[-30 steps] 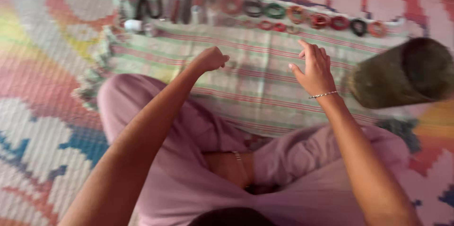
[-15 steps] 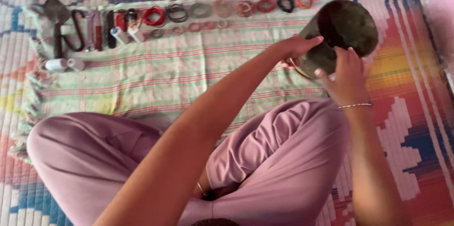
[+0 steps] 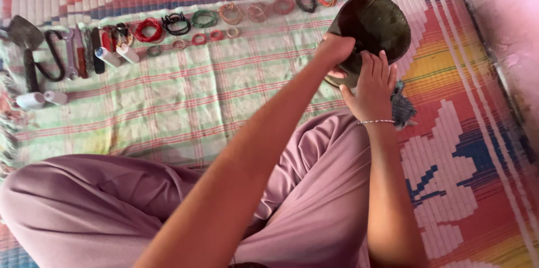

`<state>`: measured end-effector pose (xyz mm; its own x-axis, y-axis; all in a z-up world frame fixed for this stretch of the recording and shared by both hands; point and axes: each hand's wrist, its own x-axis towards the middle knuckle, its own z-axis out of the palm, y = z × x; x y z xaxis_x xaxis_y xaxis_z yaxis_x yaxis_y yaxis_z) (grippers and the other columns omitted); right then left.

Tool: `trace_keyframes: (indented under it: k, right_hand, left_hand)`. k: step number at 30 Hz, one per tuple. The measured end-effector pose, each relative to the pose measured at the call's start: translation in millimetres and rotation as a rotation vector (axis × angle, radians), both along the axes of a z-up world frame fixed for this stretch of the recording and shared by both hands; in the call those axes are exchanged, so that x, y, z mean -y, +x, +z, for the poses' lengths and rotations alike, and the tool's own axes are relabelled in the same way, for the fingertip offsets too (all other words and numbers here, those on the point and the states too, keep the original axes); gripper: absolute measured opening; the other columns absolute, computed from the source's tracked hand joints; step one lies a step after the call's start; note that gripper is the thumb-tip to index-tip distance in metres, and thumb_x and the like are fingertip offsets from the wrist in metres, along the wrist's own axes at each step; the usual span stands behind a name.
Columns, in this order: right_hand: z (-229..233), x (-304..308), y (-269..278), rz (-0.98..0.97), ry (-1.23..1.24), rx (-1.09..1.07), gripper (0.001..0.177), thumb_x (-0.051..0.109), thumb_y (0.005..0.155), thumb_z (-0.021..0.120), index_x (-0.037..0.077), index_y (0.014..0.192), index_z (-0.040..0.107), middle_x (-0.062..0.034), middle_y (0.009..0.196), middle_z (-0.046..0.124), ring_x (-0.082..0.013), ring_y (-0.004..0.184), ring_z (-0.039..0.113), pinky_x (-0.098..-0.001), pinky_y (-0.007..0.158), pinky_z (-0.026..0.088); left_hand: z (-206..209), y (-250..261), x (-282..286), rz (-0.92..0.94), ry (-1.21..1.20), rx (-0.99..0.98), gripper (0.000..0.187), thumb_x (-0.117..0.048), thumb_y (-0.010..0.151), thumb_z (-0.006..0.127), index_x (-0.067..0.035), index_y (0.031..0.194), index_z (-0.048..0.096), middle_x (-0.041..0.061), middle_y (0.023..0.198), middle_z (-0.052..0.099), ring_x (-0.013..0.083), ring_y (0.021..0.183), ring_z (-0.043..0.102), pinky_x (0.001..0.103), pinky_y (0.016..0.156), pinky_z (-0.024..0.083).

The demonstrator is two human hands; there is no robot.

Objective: The person sits on a mat and repeatedly reaches into a metal bowl to pick out white plastic electrical components, such as sockets and plugs. They place each item onto the mat in a neat row next to other tools and wires.

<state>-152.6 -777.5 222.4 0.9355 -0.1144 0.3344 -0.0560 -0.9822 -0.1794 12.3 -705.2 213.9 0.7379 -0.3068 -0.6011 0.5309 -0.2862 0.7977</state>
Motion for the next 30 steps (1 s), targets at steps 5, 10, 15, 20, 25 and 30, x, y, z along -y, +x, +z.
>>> trace_keyframes:
  k: [5, 10, 15, 20, 25, 30]
  right_hand:
    - [2, -5, -12, -0.008, 0.025, -0.026, 0.087, 0.024, 0.08, 0.08, 0.002, 0.153, 0.039, -0.0177, 0.156, 0.043, -0.0363, 0.156, 0.026, -0.0607, 0.124, 0.013]
    - [7, -16, -26, -0.009, 0.041, -0.121, 0.091, 0.018, 0.079, 0.077, 0.001, 0.158, 0.034, -0.0198, 0.162, 0.037, -0.0363, 0.156, 0.023, -0.0593, 0.124, 0.012]
    - [17, -29, -51, 0.021, 0.053, -0.175, 0.092, 0.012, 0.074, 0.073, 0.003, 0.157, 0.034, -0.0183, 0.162, 0.039, -0.0327, 0.155, 0.026, -0.057, 0.124, 0.013]
    - [33, -27, -66, 0.101, 0.17, -0.091, 0.056, 0.007, 0.082, 0.069, 0.004, 0.137, 0.06, -0.0141, 0.141, 0.062, -0.0314, 0.14, 0.052, -0.0569, 0.123, 0.021]
    - [62, -11, -72, 0.105, 0.303, 0.071, 0.033, 0.0, 0.089, 0.063, 0.001, 0.122, 0.069, -0.0175, 0.131, 0.067, -0.0363, 0.121, 0.062, -0.0435, 0.105, 0.05]
    - [70, -6, -49, 0.091, 0.307, -0.009, 0.026, -0.001, 0.093, 0.064, 0.0, 0.119, 0.07, -0.0194, 0.118, 0.071, -0.0385, 0.108, 0.067, -0.044, 0.094, 0.053]
  left_hand:
    - [7, -21, -10, -0.003, 0.04, 0.077, 0.086, -0.035, 0.079, 0.064, -0.004, 0.15, 0.026, 0.028, 0.105, 0.074, 0.0355, 0.061, 0.077, 0.041, 0.045, 0.063]
    - [-18, -36, -18, -0.011, 0.054, 0.258, 0.095, -0.039, 0.083, 0.064, -0.008, 0.158, 0.013, 0.028, 0.112, 0.071, 0.0381, 0.074, 0.076, 0.043, 0.065, 0.059]
    - [-39, -67, -38, -0.028, -0.011, 0.332, 0.097, -0.036, 0.085, 0.059, -0.012, 0.163, 0.005, 0.028, 0.108, 0.074, 0.037, 0.084, 0.078, 0.043, 0.084, 0.058]
    - [-42, -95, -61, -0.004, -0.058, 0.493, 0.098, -0.028, 0.085, 0.059, -0.017, 0.165, 0.003, 0.029, 0.106, 0.073, 0.0416, 0.092, 0.074, 0.046, 0.085, 0.056]
    - [-44, -110, -75, -0.002, -0.138, 0.486, 0.097, -0.021, 0.085, 0.057, -0.021, 0.165, 0.001, 0.029, 0.105, 0.073, 0.0425, 0.094, 0.075, 0.047, 0.087, 0.057]
    - [-45, -118, -82, -0.002, -0.165, 0.556, 0.099, -0.016, 0.087, 0.059, -0.021, 0.166, -0.001, 0.03, 0.111, 0.07, 0.0457, 0.1, 0.071, 0.049, 0.089, 0.055]
